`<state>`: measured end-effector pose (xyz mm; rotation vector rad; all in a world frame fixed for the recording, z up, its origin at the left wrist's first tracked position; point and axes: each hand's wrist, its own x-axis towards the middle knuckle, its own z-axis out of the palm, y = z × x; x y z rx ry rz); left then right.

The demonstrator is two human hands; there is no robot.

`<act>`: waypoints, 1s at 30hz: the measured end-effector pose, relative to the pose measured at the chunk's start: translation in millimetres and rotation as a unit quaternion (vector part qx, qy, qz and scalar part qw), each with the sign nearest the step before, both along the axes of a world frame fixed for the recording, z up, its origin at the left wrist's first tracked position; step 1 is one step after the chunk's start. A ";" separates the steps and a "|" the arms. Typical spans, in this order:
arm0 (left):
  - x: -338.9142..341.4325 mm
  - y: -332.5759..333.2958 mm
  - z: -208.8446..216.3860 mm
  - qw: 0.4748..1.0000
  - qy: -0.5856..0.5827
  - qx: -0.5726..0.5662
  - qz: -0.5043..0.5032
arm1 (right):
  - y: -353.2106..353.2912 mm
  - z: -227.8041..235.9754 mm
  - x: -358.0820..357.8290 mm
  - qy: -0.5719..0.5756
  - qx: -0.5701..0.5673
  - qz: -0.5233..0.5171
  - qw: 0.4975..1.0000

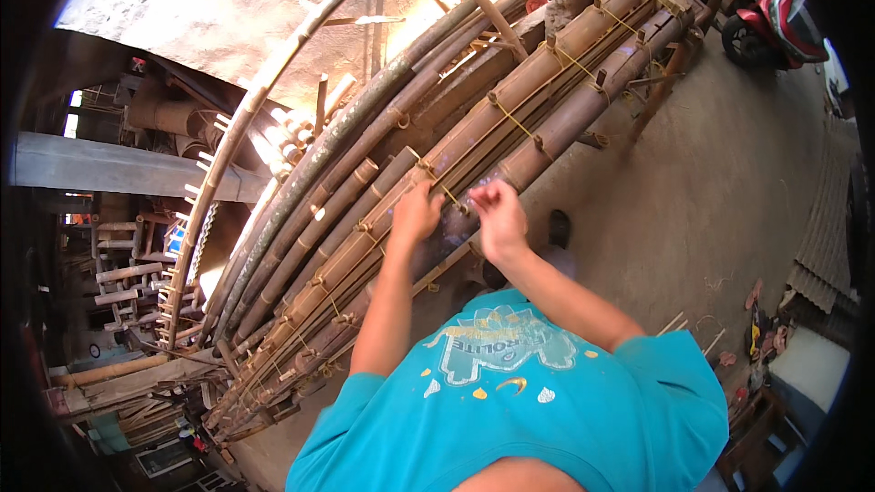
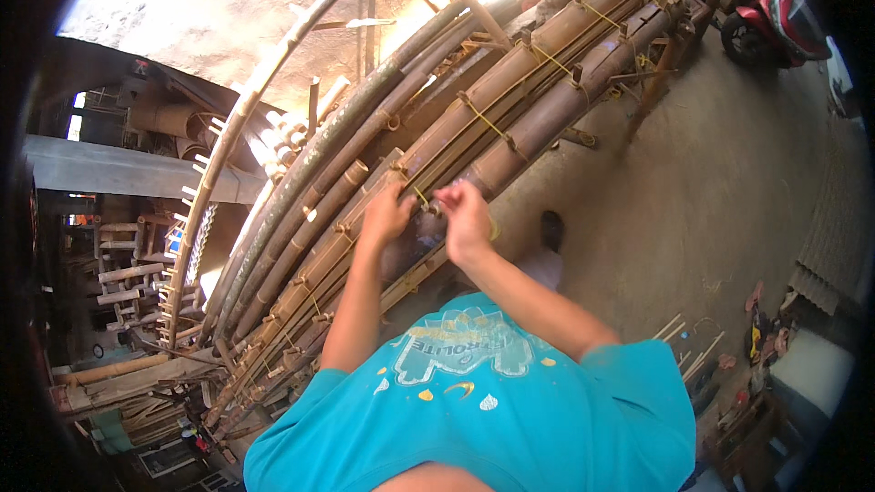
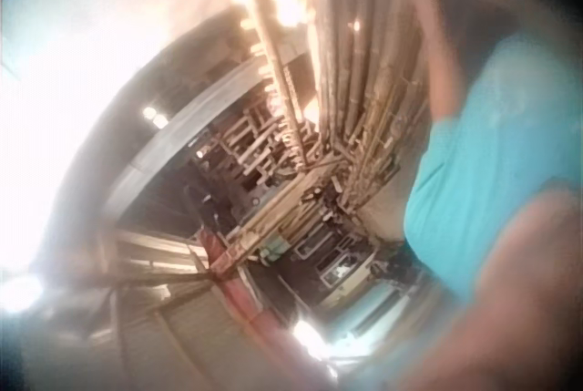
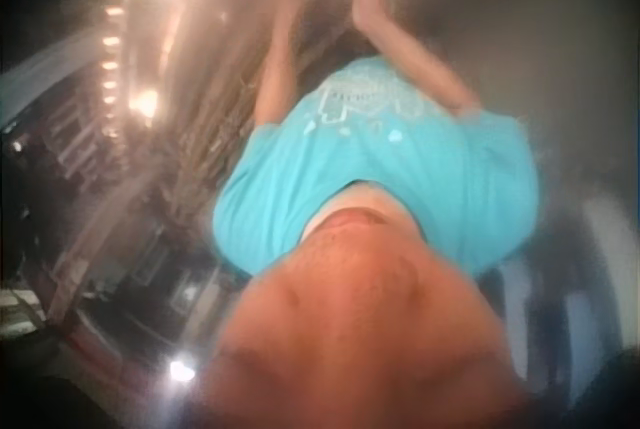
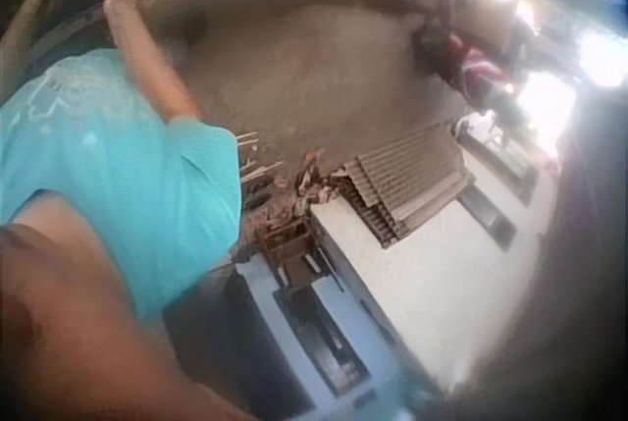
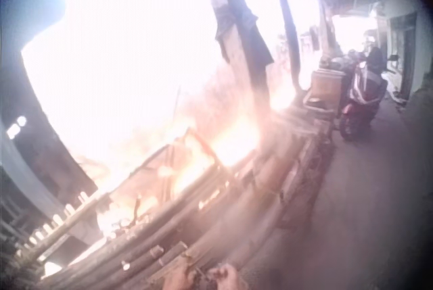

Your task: The person repeatedly picks up thin bamboo sticks from the floor and ties them to a horizontal bamboo rack using yellow string. The person wraps the string around the sticks and rack, then ties knots to secure them in place.

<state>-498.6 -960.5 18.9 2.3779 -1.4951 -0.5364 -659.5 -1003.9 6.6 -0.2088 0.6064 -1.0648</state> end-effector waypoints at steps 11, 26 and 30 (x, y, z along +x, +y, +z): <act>-12.1 -8.0 -1.1 0.988 0.062 -0.106 0.092 | -133.4 10.7 112.0 0.424 -0.606 0.446 0.504; 58.7 -99.7 27.3 0.898 0.290 -0.292 0.156 | 10.7 -25.9 -48.4 0.401 -0.666 0.306 0.550; 98.5 -80.2 -71.5 0.978 -0.008 -0.105 0.181 | 35.2 -7.5 -34.6 0.467 -0.717 0.274 0.439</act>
